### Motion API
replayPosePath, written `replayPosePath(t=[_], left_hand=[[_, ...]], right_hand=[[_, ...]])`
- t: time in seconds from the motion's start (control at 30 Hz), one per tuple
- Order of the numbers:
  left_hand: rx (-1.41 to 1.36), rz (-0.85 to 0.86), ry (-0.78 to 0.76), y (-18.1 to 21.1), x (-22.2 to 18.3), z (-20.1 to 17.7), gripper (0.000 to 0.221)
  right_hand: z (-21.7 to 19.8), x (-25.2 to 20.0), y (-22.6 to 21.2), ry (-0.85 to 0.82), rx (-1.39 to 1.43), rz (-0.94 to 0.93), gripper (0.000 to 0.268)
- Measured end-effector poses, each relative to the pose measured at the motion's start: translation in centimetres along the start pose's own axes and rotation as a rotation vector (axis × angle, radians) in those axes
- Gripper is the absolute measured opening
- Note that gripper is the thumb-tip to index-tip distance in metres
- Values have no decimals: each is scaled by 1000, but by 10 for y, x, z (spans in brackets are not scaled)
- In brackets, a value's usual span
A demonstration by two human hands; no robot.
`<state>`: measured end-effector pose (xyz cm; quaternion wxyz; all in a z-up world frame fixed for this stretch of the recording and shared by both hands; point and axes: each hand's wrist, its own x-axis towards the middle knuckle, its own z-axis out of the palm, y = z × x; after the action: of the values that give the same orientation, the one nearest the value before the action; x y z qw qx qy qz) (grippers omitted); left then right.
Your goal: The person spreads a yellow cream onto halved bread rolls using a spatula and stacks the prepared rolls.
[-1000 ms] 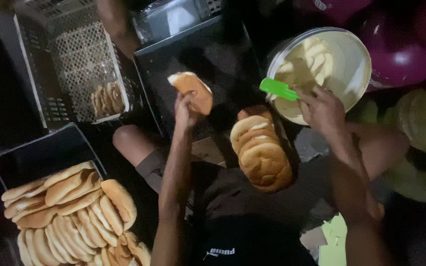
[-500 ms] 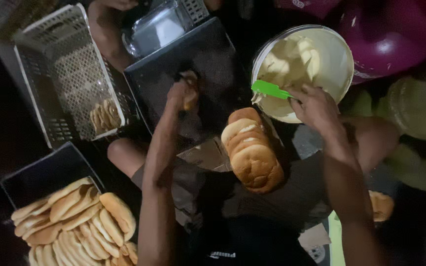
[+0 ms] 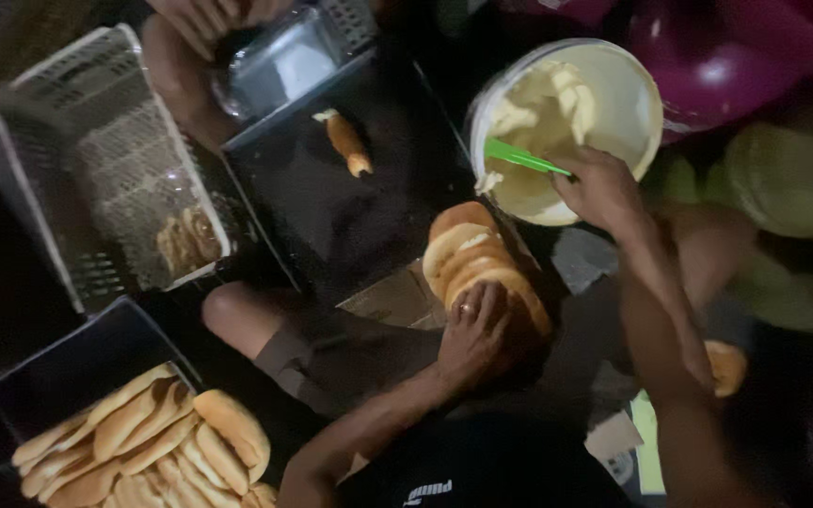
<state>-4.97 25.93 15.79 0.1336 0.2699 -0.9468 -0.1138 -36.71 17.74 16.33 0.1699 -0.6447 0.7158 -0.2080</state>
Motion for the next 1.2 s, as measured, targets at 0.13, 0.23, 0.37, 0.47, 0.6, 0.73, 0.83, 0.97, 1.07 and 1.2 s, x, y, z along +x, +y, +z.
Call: replayPosePath(t=[0.13,0.23,0.37,0.47,0.6,0.73,0.83,0.97,1.07,1.2], left_hand=[[-30,-66,25,28,13,-9,73],[-79,-131,-41,27,10,0,77],[250,-92,-22,10,7,27,74],[-113,-150,-82,-13,3,7,91],[-987,-460,-279,-67,1,-33,107],[-1656,-371,-41,-117,-2,-36,111],[-2034,-279,183,-154,-11,-14,96],[-2175,-360,442,-194,-26,40,101],[-2016,-538,526,-210,-33,78,103],[-2046,-701,620,-230,-23,102,110]], right_hand=[[2,3,-11,-125,-22,169,35],[3,8,-10,-441,-134,404,42],[22,-5,17,-567,-99,271,42],[44,-17,31,-536,-25,179,38],[85,-23,32,-461,-25,166,29],[122,-19,29,-335,-90,159,28],[122,-12,24,-240,-24,148,28],[83,-9,14,-145,88,164,29],[49,-8,17,-288,-32,326,31],[24,-15,18,-94,-153,115,27]])
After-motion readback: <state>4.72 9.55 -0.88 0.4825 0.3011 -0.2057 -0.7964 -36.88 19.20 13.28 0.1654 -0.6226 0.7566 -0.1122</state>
